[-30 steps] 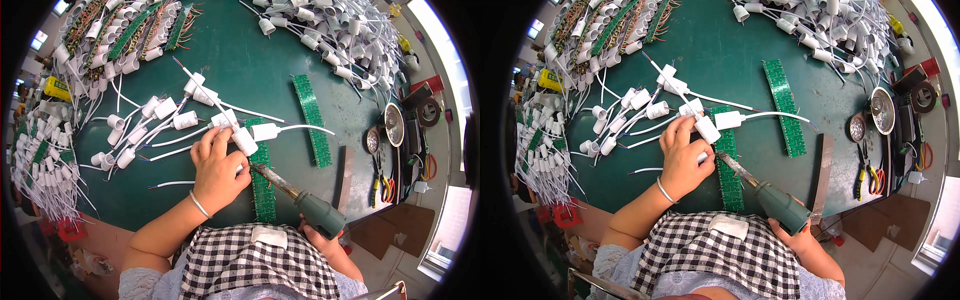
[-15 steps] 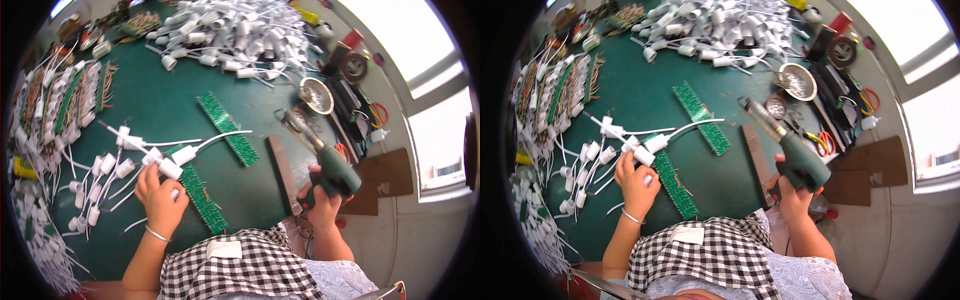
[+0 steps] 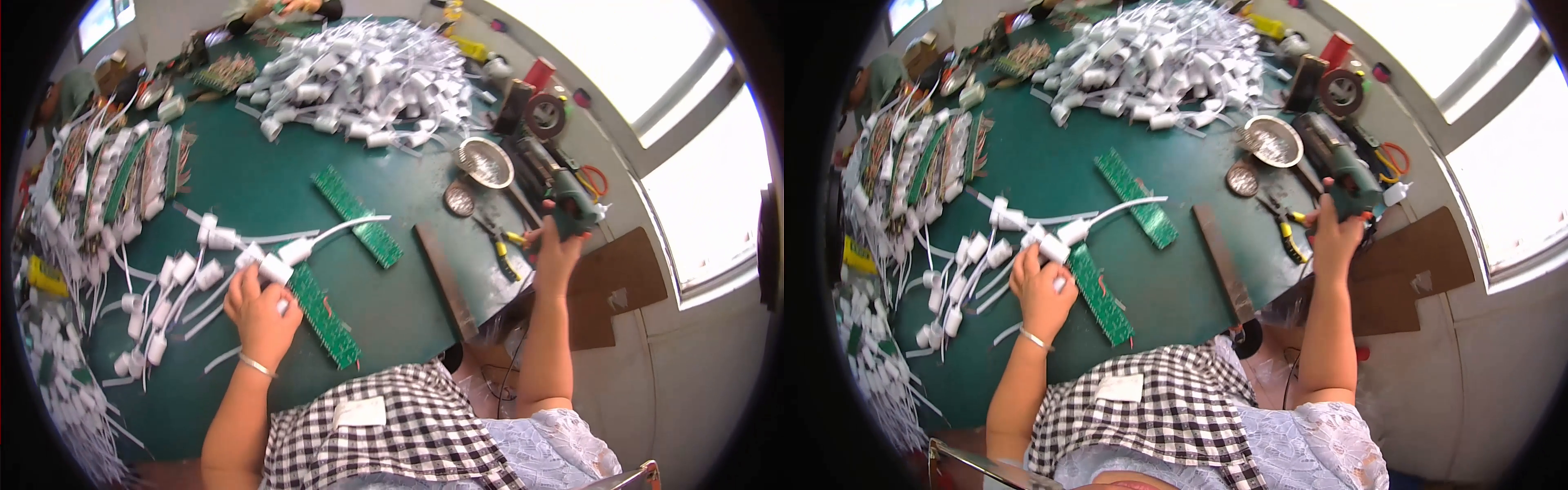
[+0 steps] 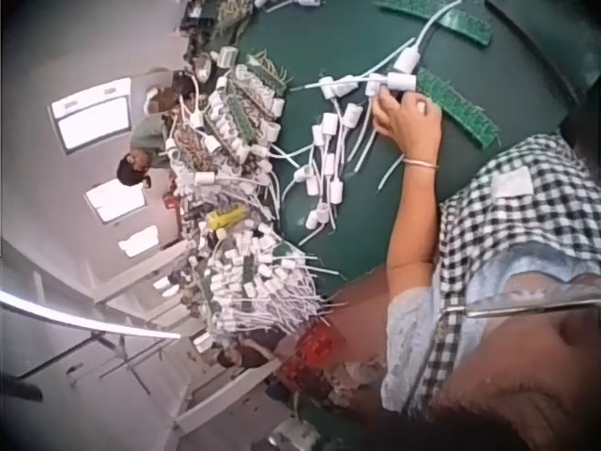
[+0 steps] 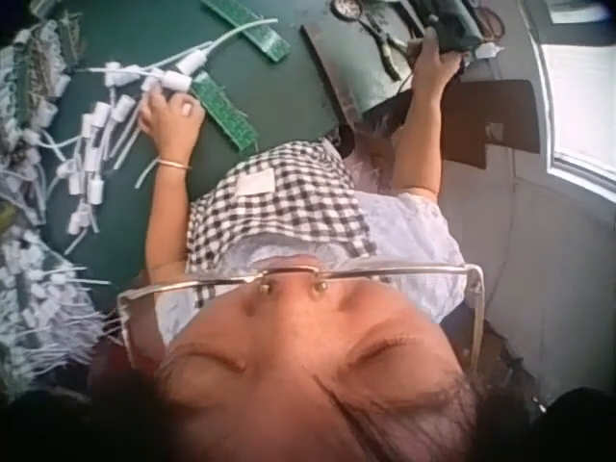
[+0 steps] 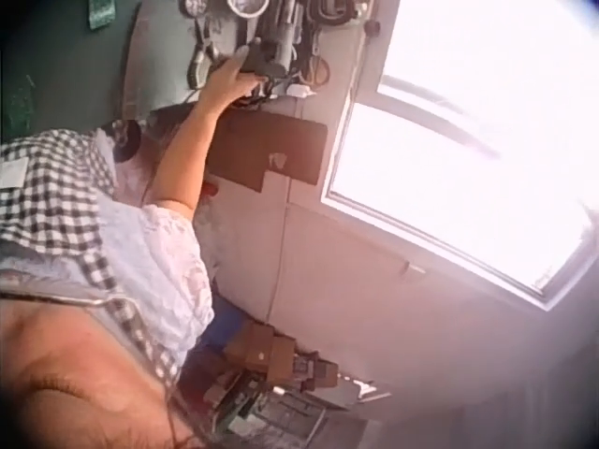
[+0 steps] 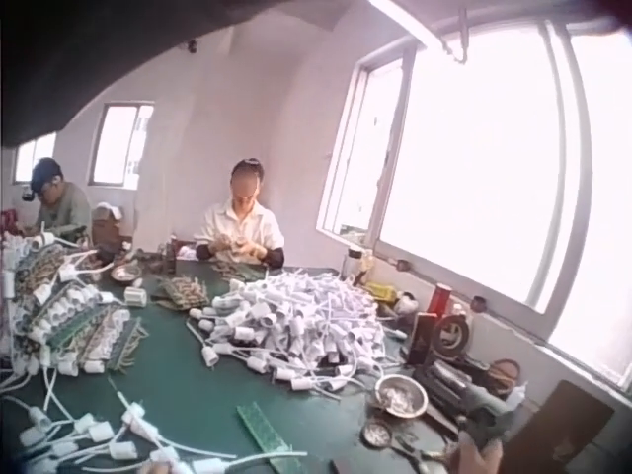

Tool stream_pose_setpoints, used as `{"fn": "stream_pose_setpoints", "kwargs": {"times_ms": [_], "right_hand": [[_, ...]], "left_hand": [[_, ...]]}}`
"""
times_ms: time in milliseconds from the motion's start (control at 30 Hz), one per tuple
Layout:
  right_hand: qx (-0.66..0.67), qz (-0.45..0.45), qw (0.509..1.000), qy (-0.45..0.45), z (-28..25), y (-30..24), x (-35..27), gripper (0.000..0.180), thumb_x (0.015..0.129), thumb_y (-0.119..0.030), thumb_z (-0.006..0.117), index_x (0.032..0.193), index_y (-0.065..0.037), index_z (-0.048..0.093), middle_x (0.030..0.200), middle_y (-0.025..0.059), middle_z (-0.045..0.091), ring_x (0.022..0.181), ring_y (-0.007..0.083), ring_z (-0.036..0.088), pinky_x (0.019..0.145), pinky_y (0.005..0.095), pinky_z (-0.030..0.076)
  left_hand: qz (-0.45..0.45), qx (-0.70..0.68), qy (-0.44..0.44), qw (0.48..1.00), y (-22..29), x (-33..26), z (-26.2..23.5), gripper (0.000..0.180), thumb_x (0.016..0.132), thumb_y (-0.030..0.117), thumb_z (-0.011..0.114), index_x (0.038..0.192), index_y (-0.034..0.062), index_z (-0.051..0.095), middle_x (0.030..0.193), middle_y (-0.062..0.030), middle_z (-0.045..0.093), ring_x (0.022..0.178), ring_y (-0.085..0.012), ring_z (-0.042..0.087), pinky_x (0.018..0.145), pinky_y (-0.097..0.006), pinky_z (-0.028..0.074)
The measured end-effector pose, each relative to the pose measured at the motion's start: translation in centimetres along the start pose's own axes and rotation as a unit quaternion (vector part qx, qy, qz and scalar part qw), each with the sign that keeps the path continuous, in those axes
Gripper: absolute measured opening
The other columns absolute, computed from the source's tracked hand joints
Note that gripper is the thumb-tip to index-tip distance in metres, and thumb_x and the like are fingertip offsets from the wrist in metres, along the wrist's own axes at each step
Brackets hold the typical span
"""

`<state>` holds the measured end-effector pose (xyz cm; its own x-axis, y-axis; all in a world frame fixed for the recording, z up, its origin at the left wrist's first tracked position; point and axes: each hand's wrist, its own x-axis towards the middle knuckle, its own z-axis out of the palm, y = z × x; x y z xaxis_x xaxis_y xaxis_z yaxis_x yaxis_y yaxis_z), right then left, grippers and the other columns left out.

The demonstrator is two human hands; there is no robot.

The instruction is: The person solders wires to LED circuit boards using a soldering iron, then assembles the soldered LED boards into plastic housings.

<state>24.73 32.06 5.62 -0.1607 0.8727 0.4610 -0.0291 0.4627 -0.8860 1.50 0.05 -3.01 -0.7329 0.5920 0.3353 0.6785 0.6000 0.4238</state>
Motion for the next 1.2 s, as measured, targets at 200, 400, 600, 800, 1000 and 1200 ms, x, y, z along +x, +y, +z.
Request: {"fn": "stream_pose_setpoints", "kwargs": {"times_ms": [200,400,600,800,1000,1200], "right_hand": [[0.065,0.042,0.993,-0.087,-0.8,-5.0,-3.8,0.039,0.090,-0.008,0.053,0.126,0.004,0.044,0.119,0.0158,0.058,0.058,0.0137,0.058,0.056,0.0296,0.051],[0.144,0.153,0.963,-0.167,4.6,-4.9,-9.7,0.042,0.087,-0.006,0.053,0.126,0.004,0.042,0.121,0.0209,0.056,0.060,0.0177,0.060,0.051,0.0293,0.050],[0.171,0.216,0.933,-0.232,5.3,-4.6,-11.6,0.044,0.086,-0.010,0.056,0.126,0.006,0.044,0.118,0.0199,0.057,0.063,0.0179,0.061,0.055,0.0281,0.049],[0.157,0.229,0.934,-0.227,5.1,-3.2,-11.2,0.045,0.085,-0.011,0.052,0.125,0.006,0.043,0.120,0.0200,0.056,0.060,0.0183,0.060,0.054,0.0289,0.049],[0.168,0.258,0.924,-0.228,5.6,-1.8,-11.2,0.043,0.086,-0.012,0.052,0.124,0.006,0.044,0.119,0.0194,0.056,0.059,0.0184,0.059,0.054,0.0299,0.050],[0.180,0.270,0.922,-0.209,5.3,-1.6,-10.9,0.043,0.086,-0.015,0.055,0.122,0.007,0.045,0.116,0.0188,0.057,0.059,0.0182,0.059,0.053,0.0304,0.050]], "left_hand": [[0.027,-0.025,0.021,0.999,0.7,0.8,-0.9,0.010,0.067,0.018,0.069,0.069,0.0119,0.061,0.127,-0.0129,0.050,0.123,-0.0330,0.038,0.097,-0.050,0.028],[0.015,-0.030,0.006,0.999,0.7,0.5,-1.1,0.009,0.067,0.015,0.069,0.069,0.0118,0.060,0.132,-0.0109,0.046,0.126,-0.0331,0.035,0.100,-0.049,0.025],[0.030,-0.042,-0.023,0.998,0.8,0.3,-1.7,0.013,0.069,0.016,0.070,0.075,0.0122,0.060,0.133,-0.0170,0.044,0.127,-0.0384,0.033,0.101,-0.053,0.024],[0.012,-0.063,-0.070,0.996,0.5,-1.1,-3.3,0.053,0.066,0.013,0.078,0.111,0.0108,0.051,0.136,-0.0205,0.033,0.127,-0.0427,0.030,0.103,-0.051,0.026],[0.006,-0.060,-0.095,0.994,-0.5,-2.2,-3.9,0.052,0.068,0.017,0.079,0.111,0.0090,0.052,0.111,-0.0126,0.050,0.101,-0.0336,0.047,0.087,-0.046,0.036],[0.166,0.098,-0.132,0.972,1.2,-0.3,-6.3,0.031,0.075,0.016,0.071,0.104,0.0104,0.062,0.098,-0.0036,0.056,0.089,-0.0238,0.054,0.080,-0.041,0.038]]}}
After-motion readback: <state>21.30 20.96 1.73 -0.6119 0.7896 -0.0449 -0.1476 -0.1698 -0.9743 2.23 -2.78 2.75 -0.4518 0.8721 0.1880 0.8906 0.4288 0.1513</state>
